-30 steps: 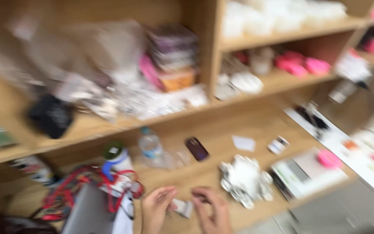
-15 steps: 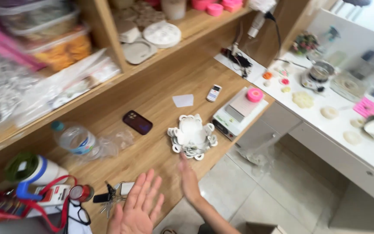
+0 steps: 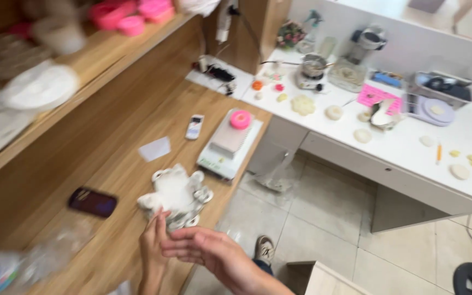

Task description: The recorder wraps a decorative floral-shaped candle in paper and packages it into a green gift box.

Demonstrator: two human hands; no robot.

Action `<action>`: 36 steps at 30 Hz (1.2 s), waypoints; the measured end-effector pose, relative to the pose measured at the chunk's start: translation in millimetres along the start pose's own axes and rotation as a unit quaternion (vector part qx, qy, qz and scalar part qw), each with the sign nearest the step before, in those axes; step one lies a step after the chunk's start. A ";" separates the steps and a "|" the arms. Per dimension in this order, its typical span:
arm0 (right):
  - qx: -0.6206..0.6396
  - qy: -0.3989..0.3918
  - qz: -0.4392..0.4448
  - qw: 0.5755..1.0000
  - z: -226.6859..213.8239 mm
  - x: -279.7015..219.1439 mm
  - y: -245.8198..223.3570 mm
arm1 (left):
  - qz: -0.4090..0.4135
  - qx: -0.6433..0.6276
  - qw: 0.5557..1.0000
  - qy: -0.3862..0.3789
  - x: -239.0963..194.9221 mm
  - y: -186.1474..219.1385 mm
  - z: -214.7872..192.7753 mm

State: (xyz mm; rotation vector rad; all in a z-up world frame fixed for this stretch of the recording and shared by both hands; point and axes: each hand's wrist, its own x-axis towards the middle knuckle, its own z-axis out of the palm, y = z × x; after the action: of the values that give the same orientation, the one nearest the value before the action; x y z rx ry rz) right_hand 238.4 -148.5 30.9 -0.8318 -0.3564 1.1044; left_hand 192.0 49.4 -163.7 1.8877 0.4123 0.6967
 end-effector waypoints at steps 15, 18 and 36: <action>-0.714 0.262 -0.285 0.584 -322.0 -60.6 -163.4 | -0.351 -0.702 0.480 -0.393 117.7 193.5 310.3; -0.637 0.435 -0.207 0.601 -406.4 -91.8 -169.6 | -0.394 -0.660 0.507 -0.389 150.7 180.7 320.4; 0.019 0.682 -0.116 0.722 -738.3 -128.1 -366.2 | -0.460 -0.515 0.627 -0.359 370.8 161.5 560.5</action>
State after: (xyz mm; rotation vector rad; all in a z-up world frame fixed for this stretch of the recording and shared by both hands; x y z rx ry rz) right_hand 885.3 -637.8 -163.4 -1.2977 0.8003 0.0452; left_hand 829.1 -204.9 -78.8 0.5168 0.2757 -0.5132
